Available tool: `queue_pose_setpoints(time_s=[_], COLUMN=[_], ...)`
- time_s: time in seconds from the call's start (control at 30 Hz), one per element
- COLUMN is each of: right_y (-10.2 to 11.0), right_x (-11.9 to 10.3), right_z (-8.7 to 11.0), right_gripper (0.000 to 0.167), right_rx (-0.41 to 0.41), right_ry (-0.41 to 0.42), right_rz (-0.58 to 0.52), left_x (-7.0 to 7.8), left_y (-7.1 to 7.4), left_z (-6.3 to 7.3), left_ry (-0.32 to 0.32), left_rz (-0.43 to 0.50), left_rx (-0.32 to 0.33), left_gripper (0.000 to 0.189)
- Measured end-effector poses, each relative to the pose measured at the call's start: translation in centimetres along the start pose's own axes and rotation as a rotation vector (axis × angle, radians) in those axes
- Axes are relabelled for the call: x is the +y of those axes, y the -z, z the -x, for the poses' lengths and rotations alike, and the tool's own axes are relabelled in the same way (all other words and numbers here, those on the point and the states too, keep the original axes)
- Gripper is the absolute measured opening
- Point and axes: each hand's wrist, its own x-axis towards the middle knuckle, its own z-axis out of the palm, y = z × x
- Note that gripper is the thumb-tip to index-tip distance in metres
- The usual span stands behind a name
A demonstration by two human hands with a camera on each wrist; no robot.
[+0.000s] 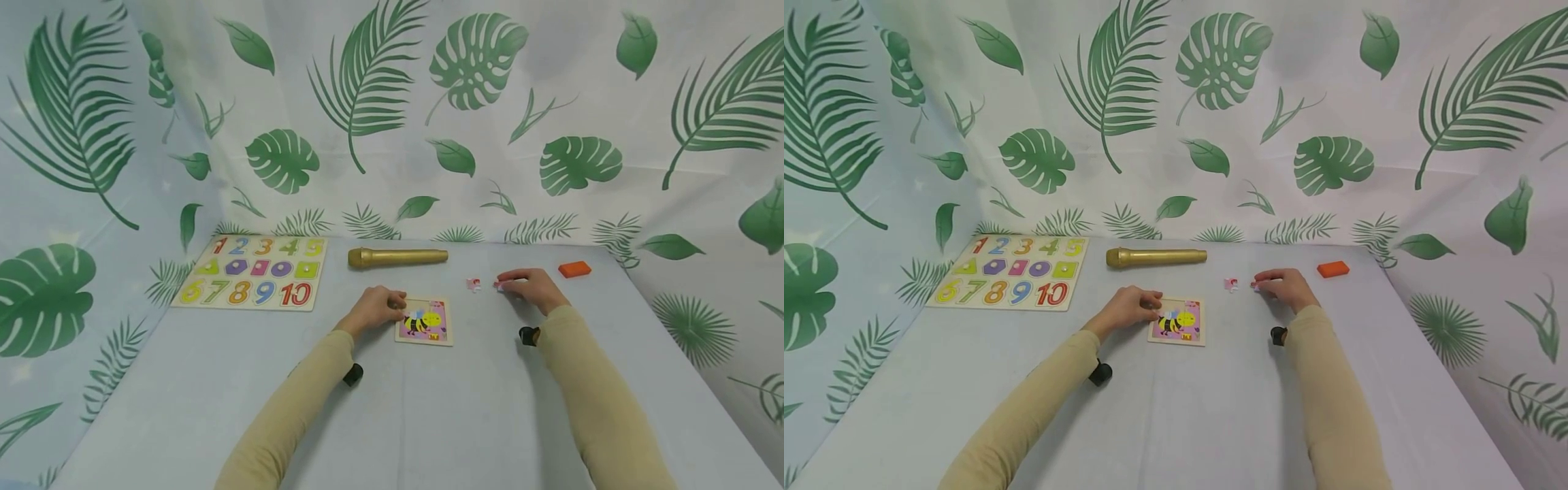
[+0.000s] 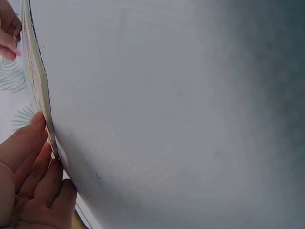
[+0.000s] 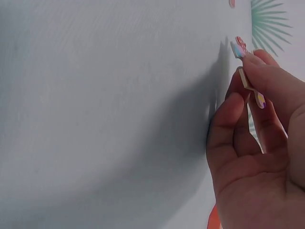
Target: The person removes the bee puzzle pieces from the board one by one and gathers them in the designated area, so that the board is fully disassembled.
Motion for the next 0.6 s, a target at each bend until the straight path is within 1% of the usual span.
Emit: queue_pose_setpoints(time_s=[0.2,0.27,0.43,0.5,0.6], right_y=[-0.5,-0.8,-1.4,-1.5,-1.5], right_x=[-0.5,-0.6,-0.7,-0.7,-0.8], right_z=[-0.2,-0.2,-0.5,-0.6,-0.8], right_gripper=[0.041,0.041,0.036,0.034,0.034], right_rx=[-0.006,0.000,0.044,0.056,0.054], right_ry=[0.019,0.034,0.077,0.082,0.086], right_rz=[0.020,0.040,0.118,0.148,0.175], left_x=[0.0,-0.1,0.0,0.0,-0.1], left_y=[0.1,0.1,0.0,-0.1,0.0], left_z=[0.0,0.0,0.0,0.0,-0.1], left_ry=[-0.008,-0.016,0.007,0.016,0.010], left_rz=[-0.009,-0.018,-0.010,-0.003,-0.008], left_rx=[-0.002,-0.004,-0.012,-0.012,-0.004], left_gripper=[0.026,0.026,0.025,0.025,0.026])
